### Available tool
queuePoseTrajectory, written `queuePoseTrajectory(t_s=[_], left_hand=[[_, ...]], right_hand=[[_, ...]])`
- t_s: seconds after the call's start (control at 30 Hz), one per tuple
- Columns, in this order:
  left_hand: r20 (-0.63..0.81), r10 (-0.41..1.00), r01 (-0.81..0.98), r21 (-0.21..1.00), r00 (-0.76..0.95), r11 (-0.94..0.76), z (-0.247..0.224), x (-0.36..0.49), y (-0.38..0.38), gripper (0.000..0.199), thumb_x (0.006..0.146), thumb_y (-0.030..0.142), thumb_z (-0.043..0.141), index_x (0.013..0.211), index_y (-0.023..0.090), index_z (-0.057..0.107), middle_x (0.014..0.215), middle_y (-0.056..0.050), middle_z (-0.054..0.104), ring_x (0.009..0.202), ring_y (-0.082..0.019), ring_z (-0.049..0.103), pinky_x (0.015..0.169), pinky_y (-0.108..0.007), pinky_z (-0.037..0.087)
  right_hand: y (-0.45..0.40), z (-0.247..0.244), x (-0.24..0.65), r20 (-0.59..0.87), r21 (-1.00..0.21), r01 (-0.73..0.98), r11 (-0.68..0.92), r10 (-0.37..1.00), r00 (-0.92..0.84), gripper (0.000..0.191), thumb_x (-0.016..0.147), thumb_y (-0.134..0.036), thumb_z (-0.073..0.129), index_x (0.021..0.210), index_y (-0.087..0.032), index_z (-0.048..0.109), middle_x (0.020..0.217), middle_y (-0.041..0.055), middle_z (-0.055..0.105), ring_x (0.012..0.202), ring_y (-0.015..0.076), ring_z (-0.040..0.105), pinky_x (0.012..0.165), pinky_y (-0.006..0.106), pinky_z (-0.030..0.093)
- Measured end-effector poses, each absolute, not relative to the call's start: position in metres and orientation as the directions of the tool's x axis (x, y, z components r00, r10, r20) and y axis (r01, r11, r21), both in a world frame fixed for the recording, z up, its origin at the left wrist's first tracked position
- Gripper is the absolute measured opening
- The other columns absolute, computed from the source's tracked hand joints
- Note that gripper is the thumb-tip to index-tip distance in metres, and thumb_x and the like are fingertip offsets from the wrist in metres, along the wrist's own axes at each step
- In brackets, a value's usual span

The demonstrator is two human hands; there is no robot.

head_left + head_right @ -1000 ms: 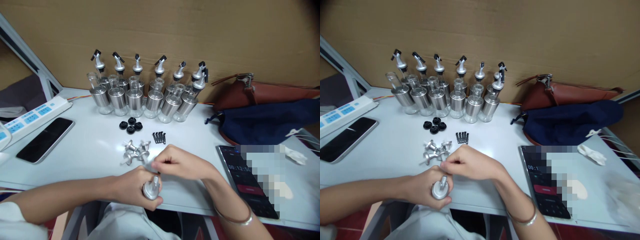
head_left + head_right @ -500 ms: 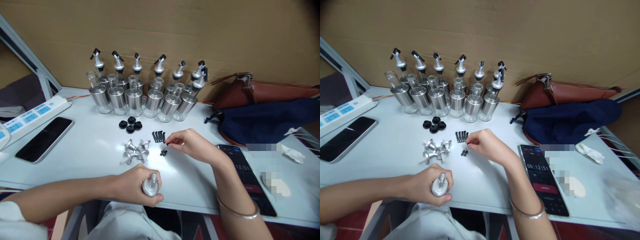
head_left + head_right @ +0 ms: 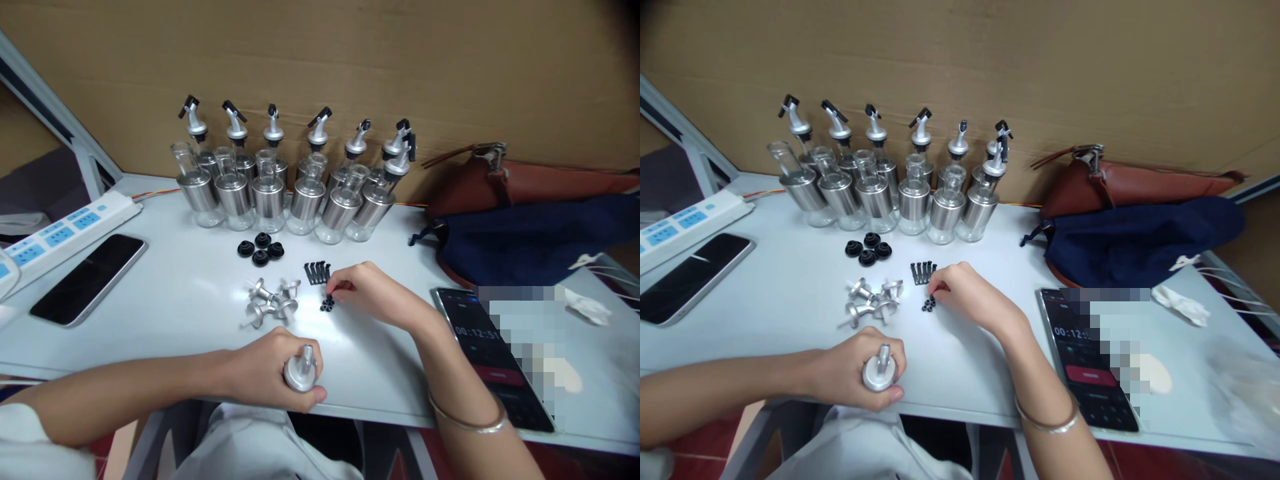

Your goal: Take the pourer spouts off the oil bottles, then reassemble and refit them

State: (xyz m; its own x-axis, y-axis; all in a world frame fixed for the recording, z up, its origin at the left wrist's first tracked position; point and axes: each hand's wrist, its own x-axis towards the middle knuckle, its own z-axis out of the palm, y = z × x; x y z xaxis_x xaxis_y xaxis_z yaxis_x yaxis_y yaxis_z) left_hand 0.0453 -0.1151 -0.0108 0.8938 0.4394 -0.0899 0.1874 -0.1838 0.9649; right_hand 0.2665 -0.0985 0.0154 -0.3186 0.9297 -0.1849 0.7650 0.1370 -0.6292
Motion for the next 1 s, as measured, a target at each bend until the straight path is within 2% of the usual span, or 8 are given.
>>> queuePoseTrajectory(t_s=[0.13,0.23,0.33,0.53,0.63,0.8,0.93,1.0], left_hand=[[-0.142,0.463,0.232,0.962,0.875,-0.143,-0.006,0.047,-0.115,0.012,0.07,0.021,0.06,0.07,0.017,0.048,0.054,0.007,0.044,0.048,-0.006,0.039,0.048,-0.017,0.032],[-0.169,0.453,0.23,0.97,0.875,-0.082,0.001,0.046,-0.111,0.011,0.071,0.018,0.058,0.073,0.017,0.047,0.06,0.007,0.045,0.054,-0.007,0.04,0.052,-0.018,0.033],[-0.251,0.353,0.241,0.968,0.901,0.073,0.005,0.044,-0.105,0.023,0.07,0.022,0.065,0.082,0.018,0.046,0.067,0.006,0.045,0.058,-0.008,0.042,0.054,-0.018,0.035],[-0.364,0.047,0.316,0.861,0.93,0.399,0.011,0.04,-0.096,0.044,0.07,0.033,0.072,0.102,0.017,0.047,0.049,0.012,0.037,0.04,-0.007,0.032,0.039,-0.018,0.026],[-0.334,0.197,0.246,0.896,0.922,0.371,0.02,0.04,-0.092,0.053,0.074,0.051,0.071,0.108,0.017,0.048,0.05,0.012,0.034,0.041,-0.005,0.028,0.039,-0.017,0.024],[-0.212,0.528,0.225,0.974,0.823,0.04,0.022,0.038,-0.087,0.067,0.076,0.083,0.036,0.065,0.017,0.043,0.047,0.008,0.03,0.042,-0.006,0.026,0.04,-0.02,0.021],[-0.129,0.683,0.286,0.95,0.719,-0.122,0.016,0.037,-0.083,0.071,0.08,0.082,0.016,0.057,0.019,0.038,0.05,0.005,0.031,0.045,-0.008,0.027,0.042,-0.023,0.024],[-0.109,0.725,0.305,0.941,0.68,-0.145,0.017,0.037,-0.081,0.067,0.086,0.075,0.018,0.055,0.019,0.036,0.049,0.004,0.033,0.047,-0.009,0.029,0.046,-0.024,0.026]], right_hand=[[-0.099,0.022,0.266,-0.205,-0.654,0.747,0.118,0.923,-0.325,0.02,0.079,-0.004,0.051,0.077,-0.015,0.068,0.067,0.0004,0.065,0.063,0.0136,0.058,0.06,0.022,0.041],[-0.102,0.032,0.262,-0.117,-0.692,0.71,0.128,0.951,-0.286,0.02,0.089,-0.021,0.052,0.074,-0.015,0.064,0.065,0.0002,0.061,0.06,0.0123,0.051,0.058,0.022,0.037],[-0.11,0.041,0.249,-0.067,-0.839,0.513,0.182,0.9,-0.43,0.029,0.086,-0.04,0.062,0.07,-0.015,0.06,0.062,-0.0021,0.055,0.059,0.0109,0.046,0.055,0.021,0.035],[-0.122,0.052,0.234,-0.051,-0.9,0.337,0.277,0.7,-0.712,0.032,0.091,-0.038,0.058,0.069,-0.015,0.059,0.065,-0.0026,0.05,0.059,0.0095,0.044,0.057,0.021,0.035],[-0.123,0.055,0.239,-0.036,-0.865,0.394,0.311,0.744,-0.667,0.035,0.094,-0.039,0.051,0.069,-0.016,0.053,0.062,-0.0032,0.047,0.057,0.0098,0.041,0.056,0.022,0.033],[-0.127,0.056,0.236,-0.01,-0.822,0.464,0.33,0.807,-0.591,0.027,0.097,-0.03,0.042,0.072,-0.019,0.043,0.063,-0.0049,0.041,0.056,0.01,0.037,0.055,0.022,0.031],[-0.13,0.048,0.22,0.09,-0.7,0.57,0.431,0.844,-0.528,0.02,0.095,-0.021,0.038,0.076,-0.019,0.044,0.067,-0.003,0.047,0.057,0.0112,0.041,0.057,0.023,0.032],[-0.13,0.041,0.213,0.248,-0.577,0.606,0.547,0.824,-0.509,0.021,0.093,-0.02,0.037,0.073,-0.019,0.044,0.064,-0.0026,0.047,0.053,0.0117,0.038,0.054,0.024,0.031]])
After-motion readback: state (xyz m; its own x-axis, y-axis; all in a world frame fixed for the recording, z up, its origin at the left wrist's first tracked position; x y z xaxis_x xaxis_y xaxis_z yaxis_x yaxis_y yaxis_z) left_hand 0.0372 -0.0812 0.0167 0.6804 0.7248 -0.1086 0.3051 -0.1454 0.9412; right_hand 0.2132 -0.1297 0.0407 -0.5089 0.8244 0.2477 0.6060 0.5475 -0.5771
